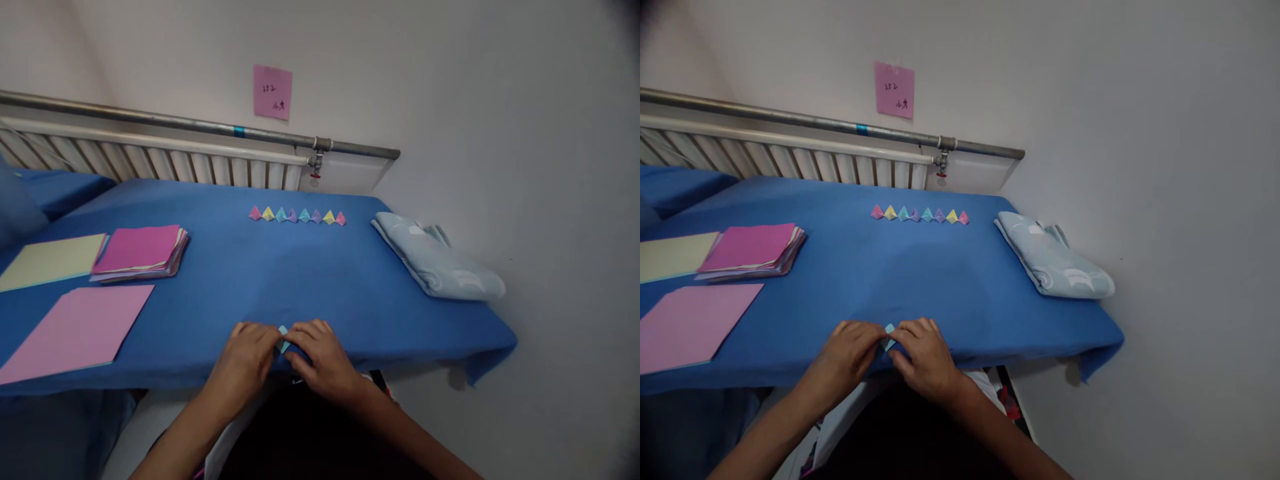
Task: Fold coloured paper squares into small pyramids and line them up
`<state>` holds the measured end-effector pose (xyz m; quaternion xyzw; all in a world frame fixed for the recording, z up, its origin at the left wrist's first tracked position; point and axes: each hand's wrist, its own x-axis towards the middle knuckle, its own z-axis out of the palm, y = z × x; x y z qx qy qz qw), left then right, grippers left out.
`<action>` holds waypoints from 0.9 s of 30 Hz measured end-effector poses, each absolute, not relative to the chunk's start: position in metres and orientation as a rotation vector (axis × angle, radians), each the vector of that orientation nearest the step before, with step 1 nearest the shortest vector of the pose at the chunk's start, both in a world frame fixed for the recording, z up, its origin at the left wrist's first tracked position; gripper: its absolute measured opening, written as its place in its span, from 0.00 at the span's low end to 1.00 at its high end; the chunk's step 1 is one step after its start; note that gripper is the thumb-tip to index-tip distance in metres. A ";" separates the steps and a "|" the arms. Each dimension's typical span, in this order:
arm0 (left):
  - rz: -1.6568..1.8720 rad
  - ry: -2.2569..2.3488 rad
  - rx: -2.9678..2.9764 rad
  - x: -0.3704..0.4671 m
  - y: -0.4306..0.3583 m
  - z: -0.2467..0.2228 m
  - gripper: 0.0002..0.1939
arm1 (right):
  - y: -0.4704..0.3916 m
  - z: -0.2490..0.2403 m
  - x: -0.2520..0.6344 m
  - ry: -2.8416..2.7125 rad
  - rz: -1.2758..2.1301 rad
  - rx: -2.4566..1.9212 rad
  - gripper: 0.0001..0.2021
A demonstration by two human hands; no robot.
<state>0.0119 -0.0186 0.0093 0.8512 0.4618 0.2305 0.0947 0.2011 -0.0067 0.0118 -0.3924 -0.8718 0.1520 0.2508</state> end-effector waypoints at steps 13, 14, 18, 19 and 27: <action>0.862 1.348 2.539 0.006 -0.022 0.007 0.10 | -0.005 0.009 0.201 -2.323 0.427 -1.065 0.09; 0.859 1.344 2.532 0.005 -0.021 0.007 0.10 | -0.005 0.008 0.201 -2.320 0.420 -1.062 0.08; 0.852 1.333 2.529 0.004 -0.017 0.007 0.08 | -0.004 0.008 0.202 -2.330 0.407 -1.055 0.08; 0.851 1.333 2.528 0.004 -0.017 0.007 0.08 | -0.004 0.008 0.202 -2.336 0.406 -1.056 0.09; 0.860 1.290 2.524 0.000 -0.012 0.003 0.08 | -0.003 0.007 0.203 -2.337 0.387 -1.059 0.08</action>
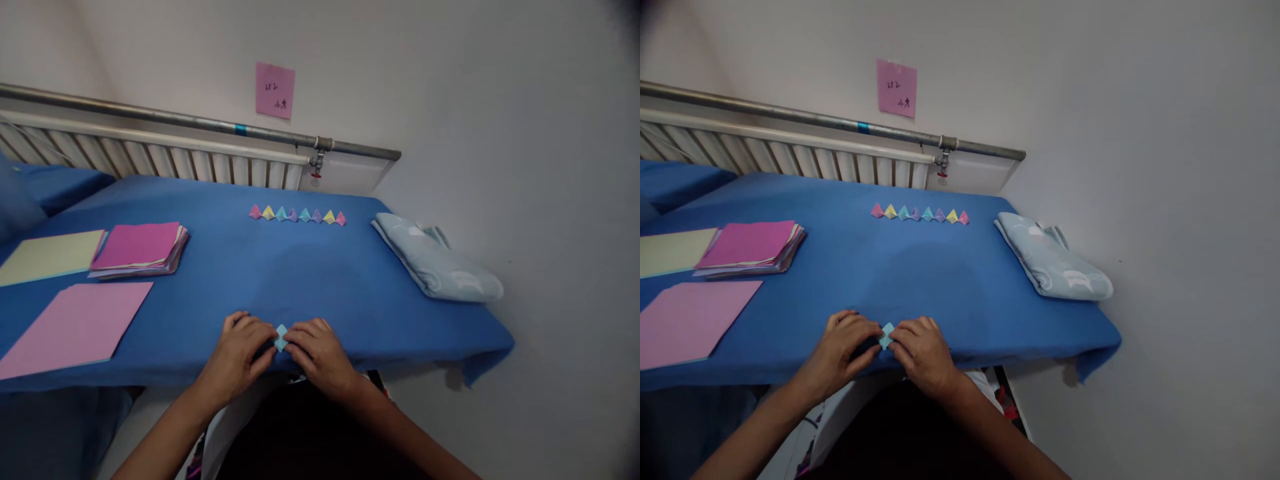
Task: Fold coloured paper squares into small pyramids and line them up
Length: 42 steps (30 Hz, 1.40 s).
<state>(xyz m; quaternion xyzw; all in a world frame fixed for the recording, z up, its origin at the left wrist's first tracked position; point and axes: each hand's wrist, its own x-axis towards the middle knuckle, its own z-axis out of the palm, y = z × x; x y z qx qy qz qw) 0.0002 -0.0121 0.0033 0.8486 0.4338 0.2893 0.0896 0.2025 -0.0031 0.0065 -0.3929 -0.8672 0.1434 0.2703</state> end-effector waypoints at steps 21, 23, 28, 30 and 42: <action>0.964 1.341 2.611 0.005 -0.010 -0.003 0.05 | -0.003 0.004 0.201 -2.322 0.377 -1.125 0.06; 0.942 1.343 2.611 0.005 -0.010 -0.002 0.05 | -0.003 0.004 0.200 -2.323 0.376 -1.153 0.06; 0.897 1.390 2.587 0.006 -0.010 -0.003 0.07 | -0.004 0.006 0.196 -2.290 0.360 -1.205 0.06; 0.882 1.428 2.566 0.007 -0.010 -0.003 0.08 | -0.004 0.007 0.194 -2.272 0.363 -1.213 0.06; 0.765 1.644 2.384 0.012 -0.007 0.005 0.11 | -0.002 0.009 0.188 -2.173 0.374 -1.302 0.06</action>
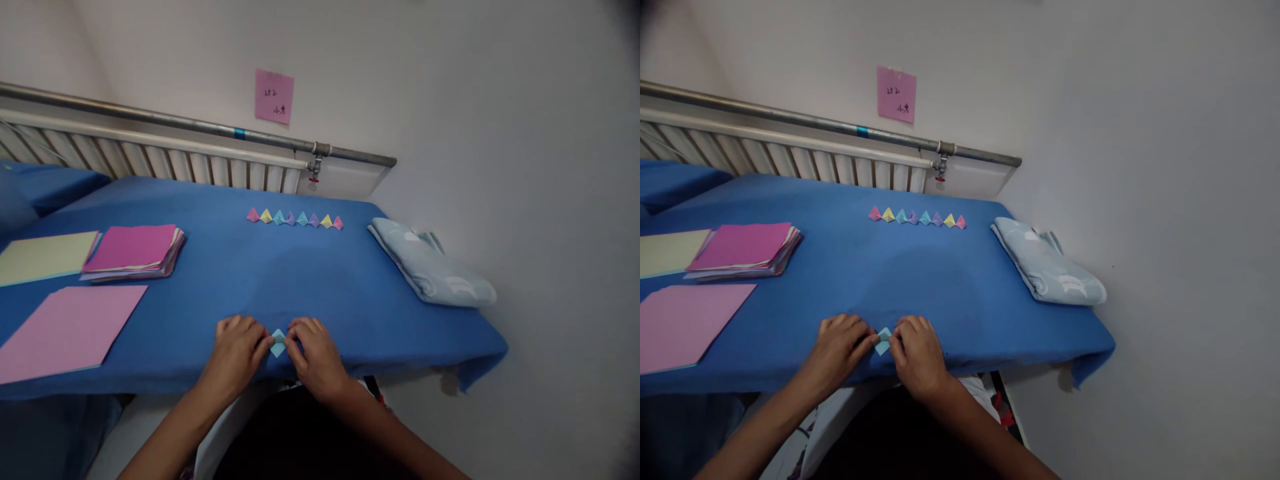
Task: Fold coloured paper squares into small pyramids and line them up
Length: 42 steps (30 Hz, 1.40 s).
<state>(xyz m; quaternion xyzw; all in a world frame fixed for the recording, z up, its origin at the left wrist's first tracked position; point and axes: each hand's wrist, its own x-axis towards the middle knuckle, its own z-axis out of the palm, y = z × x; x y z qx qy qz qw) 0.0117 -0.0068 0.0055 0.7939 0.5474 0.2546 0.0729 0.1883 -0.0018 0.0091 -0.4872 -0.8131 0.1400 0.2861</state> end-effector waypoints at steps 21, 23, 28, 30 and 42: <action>0.584 1.904 2.305 0.024 0.002 0.020 0.12 | 0.012 0.008 0.186 -2.092 0.476 -1.358 0.10; 0.537 1.907 2.278 0.024 0.002 0.022 0.11 | 0.013 0.008 0.186 -2.093 0.477 -1.359 0.10; 0.456 1.870 2.225 0.022 0.003 0.024 0.09 | 0.014 0.008 0.185 -2.110 0.482 -1.378 0.09; 0.453 1.863 2.222 0.022 0.003 0.024 0.09 | 0.014 0.009 0.184 -2.132 0.474 -1.401 0.09; 0.079 1.775 2.097 0.016 0.012 0.043 0.11 | 0.006 0.009 0.188 -2.092 0.472 -1.466 0.05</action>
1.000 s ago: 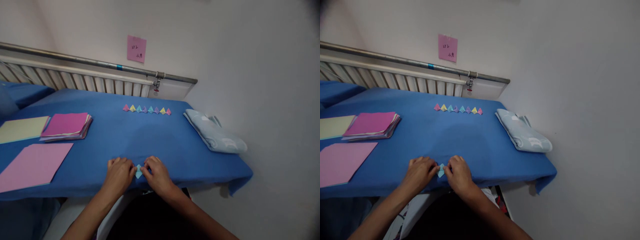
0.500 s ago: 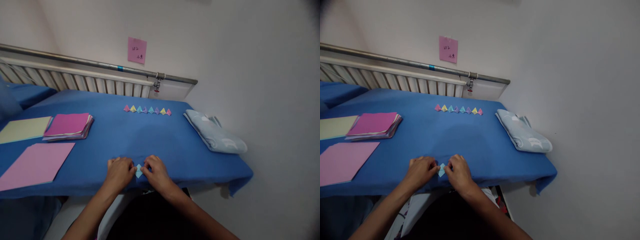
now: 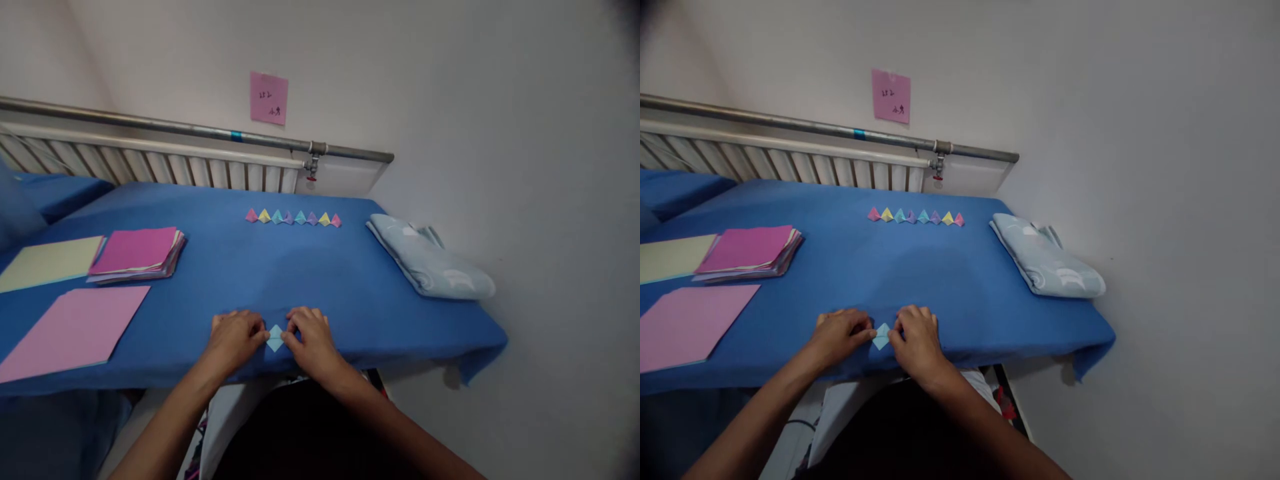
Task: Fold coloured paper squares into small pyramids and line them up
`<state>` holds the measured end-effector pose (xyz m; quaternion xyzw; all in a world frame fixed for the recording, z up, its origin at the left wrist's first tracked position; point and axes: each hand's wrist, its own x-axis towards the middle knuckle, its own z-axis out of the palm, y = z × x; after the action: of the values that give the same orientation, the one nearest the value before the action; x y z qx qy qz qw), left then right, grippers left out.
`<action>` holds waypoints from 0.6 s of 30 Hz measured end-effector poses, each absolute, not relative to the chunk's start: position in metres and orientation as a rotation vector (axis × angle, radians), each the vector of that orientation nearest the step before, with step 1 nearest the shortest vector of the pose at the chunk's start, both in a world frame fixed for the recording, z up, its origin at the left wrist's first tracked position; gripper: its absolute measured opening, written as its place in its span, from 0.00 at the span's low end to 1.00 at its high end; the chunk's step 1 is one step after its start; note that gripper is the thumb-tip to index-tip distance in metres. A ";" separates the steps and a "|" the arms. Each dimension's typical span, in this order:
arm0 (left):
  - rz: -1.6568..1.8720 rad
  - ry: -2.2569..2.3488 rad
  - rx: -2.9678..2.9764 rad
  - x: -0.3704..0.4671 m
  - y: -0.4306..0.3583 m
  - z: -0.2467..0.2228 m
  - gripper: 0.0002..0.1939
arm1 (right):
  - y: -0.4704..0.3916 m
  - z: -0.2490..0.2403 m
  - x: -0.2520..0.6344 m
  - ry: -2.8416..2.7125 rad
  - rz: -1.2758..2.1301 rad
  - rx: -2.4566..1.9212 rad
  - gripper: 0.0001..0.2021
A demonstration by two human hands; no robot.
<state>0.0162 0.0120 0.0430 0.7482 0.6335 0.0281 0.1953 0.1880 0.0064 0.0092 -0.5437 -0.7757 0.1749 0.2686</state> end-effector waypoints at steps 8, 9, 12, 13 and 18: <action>-0.150 1.681 2.045 0.012 0.031 0.057 0.13 | 0.013 0.018 0.189 -2.095 0.613 -1.535 0.06; -0.181 1.670 2.045 0.012 0.034 0.058 0.14 | 0.013 0.019 0.189 -2.103 0.623 -1.538 0.06; -0.248 1.651 2.059 0.010 0.039 0.060 0.15 | 0.014 0.020 0.190 -2.139 0.613 -1.540 0.05; -0.259 1.648 2.069 0.009 0.039 0.060 0.15 | 0.014 0.020 0.190 -2.145 0.606 -1.539 0.04; -0.247 1.645 2.132 0.008 0.032 0.059 0.18 | 0.017 0.019 0.194 -2.142 0.656 -1.508 0.05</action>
<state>0.0076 0.0318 0.0590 0.7696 0.5939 -0.0893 0.2167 0.1940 0.0169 0.0189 -0.5448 -0.7741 0.2371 0.2186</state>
